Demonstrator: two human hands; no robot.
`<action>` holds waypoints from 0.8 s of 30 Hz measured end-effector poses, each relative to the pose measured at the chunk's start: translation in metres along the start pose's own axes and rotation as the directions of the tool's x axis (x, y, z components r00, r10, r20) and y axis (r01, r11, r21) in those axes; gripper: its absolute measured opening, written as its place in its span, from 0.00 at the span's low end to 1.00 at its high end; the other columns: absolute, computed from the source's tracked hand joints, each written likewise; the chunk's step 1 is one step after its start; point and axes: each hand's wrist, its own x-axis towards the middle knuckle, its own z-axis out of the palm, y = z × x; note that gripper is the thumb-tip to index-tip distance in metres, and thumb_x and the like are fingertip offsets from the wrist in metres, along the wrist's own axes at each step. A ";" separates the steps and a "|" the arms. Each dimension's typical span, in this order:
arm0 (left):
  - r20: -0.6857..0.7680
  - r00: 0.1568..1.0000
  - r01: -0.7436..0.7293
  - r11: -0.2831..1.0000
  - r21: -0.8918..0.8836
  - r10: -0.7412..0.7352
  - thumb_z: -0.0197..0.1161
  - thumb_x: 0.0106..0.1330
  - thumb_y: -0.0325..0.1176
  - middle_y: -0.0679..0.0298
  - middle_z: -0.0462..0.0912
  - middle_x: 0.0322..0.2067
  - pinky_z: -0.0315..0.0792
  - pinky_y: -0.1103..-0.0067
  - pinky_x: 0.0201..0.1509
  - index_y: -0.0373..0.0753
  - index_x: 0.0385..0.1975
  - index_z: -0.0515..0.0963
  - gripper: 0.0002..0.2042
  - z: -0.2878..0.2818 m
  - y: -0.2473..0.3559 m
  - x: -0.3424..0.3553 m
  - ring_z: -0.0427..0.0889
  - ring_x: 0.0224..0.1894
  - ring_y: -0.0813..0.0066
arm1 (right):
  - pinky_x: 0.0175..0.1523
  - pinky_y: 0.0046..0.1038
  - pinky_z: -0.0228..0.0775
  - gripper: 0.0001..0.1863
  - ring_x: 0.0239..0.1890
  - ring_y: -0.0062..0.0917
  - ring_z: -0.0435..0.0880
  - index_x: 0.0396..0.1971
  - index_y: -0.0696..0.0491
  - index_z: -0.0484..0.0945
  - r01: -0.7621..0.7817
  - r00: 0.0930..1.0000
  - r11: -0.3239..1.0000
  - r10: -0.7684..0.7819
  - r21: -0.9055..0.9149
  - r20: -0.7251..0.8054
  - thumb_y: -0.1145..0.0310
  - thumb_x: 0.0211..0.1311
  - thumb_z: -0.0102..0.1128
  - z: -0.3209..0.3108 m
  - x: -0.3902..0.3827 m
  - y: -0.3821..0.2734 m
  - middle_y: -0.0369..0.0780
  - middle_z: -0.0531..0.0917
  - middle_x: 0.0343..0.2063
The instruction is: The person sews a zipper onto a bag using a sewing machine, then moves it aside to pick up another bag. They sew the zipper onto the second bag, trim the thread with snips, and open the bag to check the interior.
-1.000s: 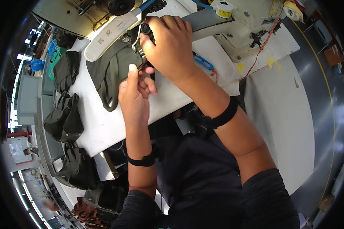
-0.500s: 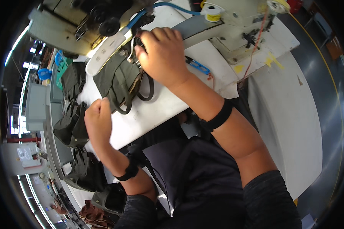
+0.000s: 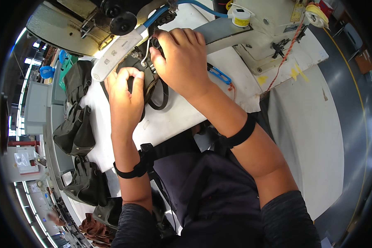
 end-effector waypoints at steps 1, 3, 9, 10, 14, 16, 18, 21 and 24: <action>-0.031 0.999 -0.015 1.000 -0.005 0.014 0.63 0.68 0.25 0.46 0.77 0.53 0.63 0.56 0.70 0.32 0.38 0.79 0.04 0.002 0.000 -0.001 0.72 0.61 0.42 | 0.53 0.37 0.67 0.14 0.41 0.33 0.80 0.42 0.51 0.87 -0.005 1.000 1.000 0.005 -0.001 0.012 0.64 0.56 0.71 -0.001 0.000 -0.001 0.37 0.83 0.32; -0.015 1.000 -0.022 0.998 0.061 0.023 0.63 0.69 0.25 0.46 0.77 0.52 0.65 0.55 0.68 0.30 0.36 0.78 0.04 0.002 -0.001 0.002 0.72 0.61 0.43 | 0.53 0.37 0.67 0.14 0.41 0.33 0.81 0.42 0.51 0.87 -0.009 0.999 1.000 0.009 -0.002 0.032 0.64 0.56 0.71 -0.002 0.001 -0.001 0.36 0.83 0.32; -0.061 0.998 0.002 0.986 0.167 0.008 0.65 0.68 0.26 0.46 0.76 0.55 0.66 0.56 0.67 0.31 0.38 0.77 0.05 -0.002 0.001 0.002 0.72 0.62 0.46 | 0.52 0.38 0.68 0.15 0.41 0.34 0.81 0.43 0.50 0.87 0.003 1.000 1.000 -0.003 -0.003 0.004 0.64 0.55 0.72 0.003 0.002 0.000 0.37 0.83 0.32; -0.075 0.997 0.033 0.983 0.179 -0.020 0.66 0.68 0.26 0.46 0.76 0.55 0.66 0.56 0.67 0.32 0.40 0.78 0.06 -0.002 0.004 0.000 0.71 0.62 0.46 | 0.52 0.38 0.68 0.15 0.42 0.35 0.82 0.42 0.50 0.87 -0.008 1.000 1.000 0.008 -0.010 0.015 0.63 0.55 0.72 0.001 0.002 0.002 0.37 0.83 0.32; -0.096 0.991 -0.092 0.995 0.036 0.095 0.77 0.58 0.31 0.48 0.78 0.58 0.67 0.57 0.69 0.36 0.49 0.77 0.21 -0.005 0.012 -0.020 0.74 0.62 0.44 | 0.53 0.39 0.67 0.14 0.43 0.35 0.82 0.42 0.49 0.87 -0.013 1.000 1.000 0.013 -0.007 0.018 0.63 0.55 0.71 0.003 -0.001 0.002 0.37 0.84 0.33; -0.005 0.987 -0.160 0.987 -0.007 0.160 0.80 0.53 0.29 0.49 0.78 0.61 0.67 0.57 0.70 0.37 0.50 0.75 0.26 -0.003 0.008 -0.032 0.74 0.65 0.44 | 0.56 0.37 0.66 0.15 0.44 0.34 0.82 0.43 0.50 0.87 -0.016 1.000 0.999 0.017 -0.033 0.013 0.62 0.56 0.71 0.006 -0.003 -0.004 0.37 0.84 0.34; -0.029 0.989 -0.149 0.988 -0.040 0.147 0.71 0.54 0.20 0.52 0.81 0.60 0.69 0.61 0.69 0.37 0.52 0.76 0.23 0.010 0.003 -0.034 0.80 0.61 0.50 | 0.57 0.37 0.66 0.15 0.43 0.34 0.82 0.43 0.50 0.87 -0.010 1.000 1.000 0.010 -0.025 0.008 0.62 0.57 0.71 0.000 -0.001 -0.004 0.37 0.83 0.34; -0.050 0.983 -0.175 0.985 0.002 0.175 0.63 0.53 0.15 0.56 0.84 0.59 0.71 0.64 0.66 0.37 0.53 0.78 0.24 0.011 0.009 -0.025 0.84 0.55 0.55 | 0.56 0.39 0.68 0.17 0.45 0.36 0.81 0.48 0.53 0.84 -0.011 0.999 0.998 0.014 -0.066 0.031 0.62 0.61 0.71 -0.020 -0.001 0.005 0.38 0.84 0.38; -0.061 0.975 -0.212 0.976 0.051 0.215 0.59 0.53 0.13 0.61 0.85 0.58 0.72 0.68 0.61 0.38 0.54 0.79 0.26 0.010 0.008 -0.027 0.85 0.51 0.61 | 0.56 0.41 0.71 0.18 0.44 0.37 0.81 0.47 0.53 0.84 0.092 0.995 0.994 -0.089 -0.062 0.053 0.61 0.58 0.71 -0.026 -0.006 0.012 0.40 0.83 0.37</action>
